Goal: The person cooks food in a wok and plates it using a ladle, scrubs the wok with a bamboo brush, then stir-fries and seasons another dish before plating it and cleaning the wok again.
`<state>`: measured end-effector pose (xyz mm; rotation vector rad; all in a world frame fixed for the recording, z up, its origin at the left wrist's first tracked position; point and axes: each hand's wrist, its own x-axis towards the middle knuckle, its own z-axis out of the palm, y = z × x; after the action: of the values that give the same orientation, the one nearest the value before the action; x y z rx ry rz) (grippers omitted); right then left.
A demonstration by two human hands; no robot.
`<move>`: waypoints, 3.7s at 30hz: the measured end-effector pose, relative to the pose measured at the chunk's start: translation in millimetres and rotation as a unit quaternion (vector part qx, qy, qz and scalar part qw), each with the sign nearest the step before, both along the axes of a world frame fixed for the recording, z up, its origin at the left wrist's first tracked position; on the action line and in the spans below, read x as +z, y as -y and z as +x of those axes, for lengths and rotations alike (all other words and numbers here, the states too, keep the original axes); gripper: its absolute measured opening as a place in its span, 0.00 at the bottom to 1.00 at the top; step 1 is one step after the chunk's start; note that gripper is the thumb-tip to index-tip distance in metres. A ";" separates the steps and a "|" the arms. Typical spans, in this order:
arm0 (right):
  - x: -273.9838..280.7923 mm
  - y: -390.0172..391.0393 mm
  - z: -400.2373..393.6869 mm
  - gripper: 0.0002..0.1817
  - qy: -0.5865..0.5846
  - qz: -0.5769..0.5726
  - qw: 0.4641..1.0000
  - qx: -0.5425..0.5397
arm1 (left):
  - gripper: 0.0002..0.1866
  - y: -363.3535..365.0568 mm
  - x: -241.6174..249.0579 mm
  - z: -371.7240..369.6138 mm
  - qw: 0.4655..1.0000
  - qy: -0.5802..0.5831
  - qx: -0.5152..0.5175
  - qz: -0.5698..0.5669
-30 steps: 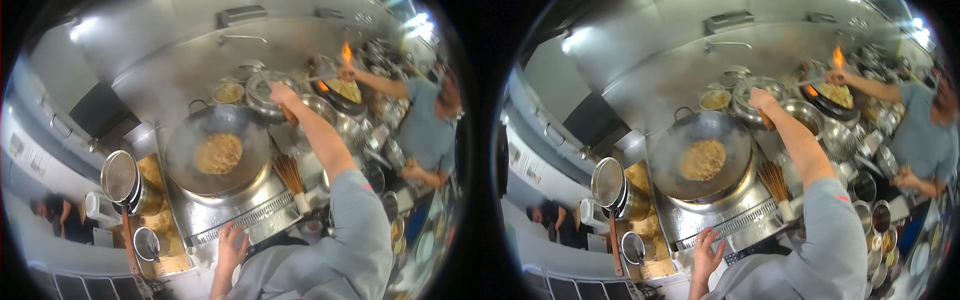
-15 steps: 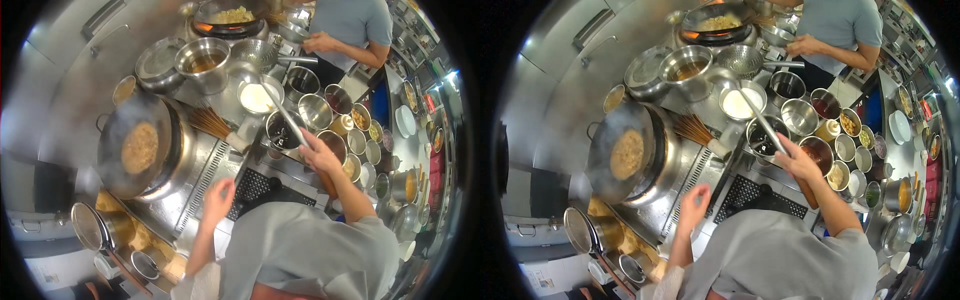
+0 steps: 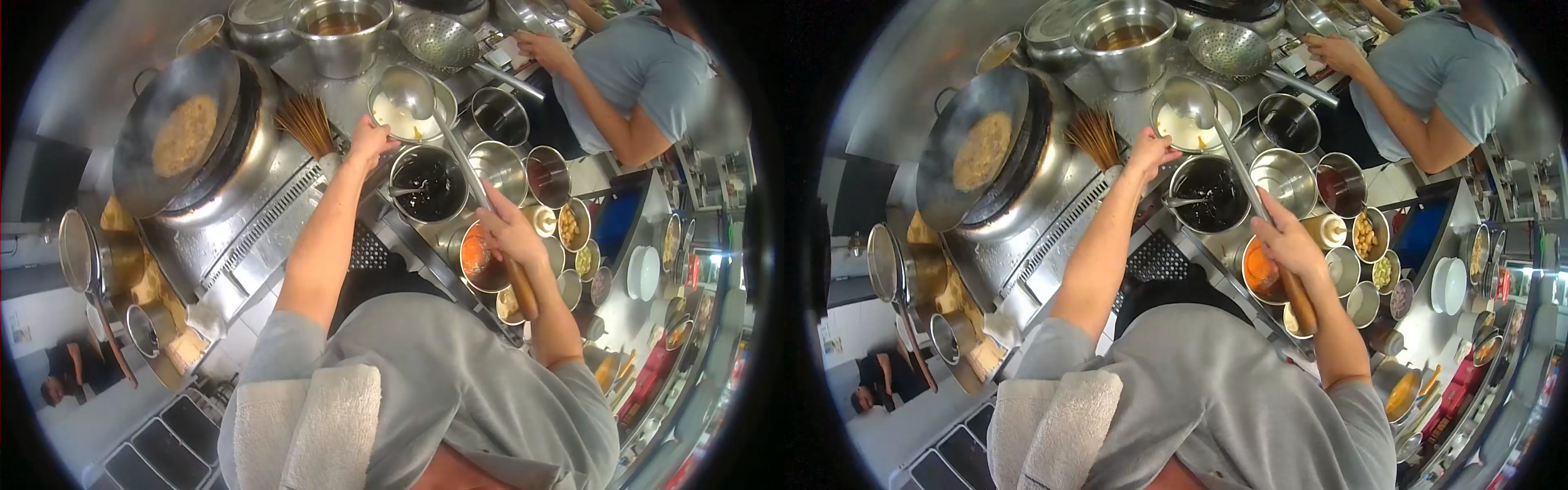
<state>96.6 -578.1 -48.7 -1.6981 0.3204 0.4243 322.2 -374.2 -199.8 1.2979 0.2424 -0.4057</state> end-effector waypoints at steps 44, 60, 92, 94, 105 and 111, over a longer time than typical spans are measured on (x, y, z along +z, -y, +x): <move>108.2 -43.9 58.0 0.21 -0.230 0.675 0.701 -0.029 | 0.17 -221.7 71.3 -189.2 0.842 0.280 0.121 0.446; 82.6 -334.2 166.6 0.35 0.145 0.113 0.954 0.238 | 0.40 -443.3 5.3 -346.9 0.809 -0.043 0.311 0.496; 66.6 -291.1 208.6 0.37 0.227 -0.060 0.854 0.465 | 0.12 -276.7 104.3 -89.0 0.819 -0.040 0.442 -0.363; 113.7 -288.4 177.5 0.40 0.085 -0.027 0.903 0.421 | 0.07 -291.5 112.9 -94.6 0.855 -0.028 0.386 -0.345; 37.9 -299.5 184.3 0.40 0.301 -0.268 0.806 0.434 | 0.06 -273.8 97.8 -126.3 0.891 -0.036 0.335 -0.304; 40.4 -278.9 184.2 0.38 0.298 -0.252 0.797 0.461 | 0.07 -284.8 116.6 -129.8 0.892 -0.045 0.343 -0.292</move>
<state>280.8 -299.2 -8.3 -2.3410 -1.0005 0.4887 192.4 -89.3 -83.2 0.5388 0.5858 0.0776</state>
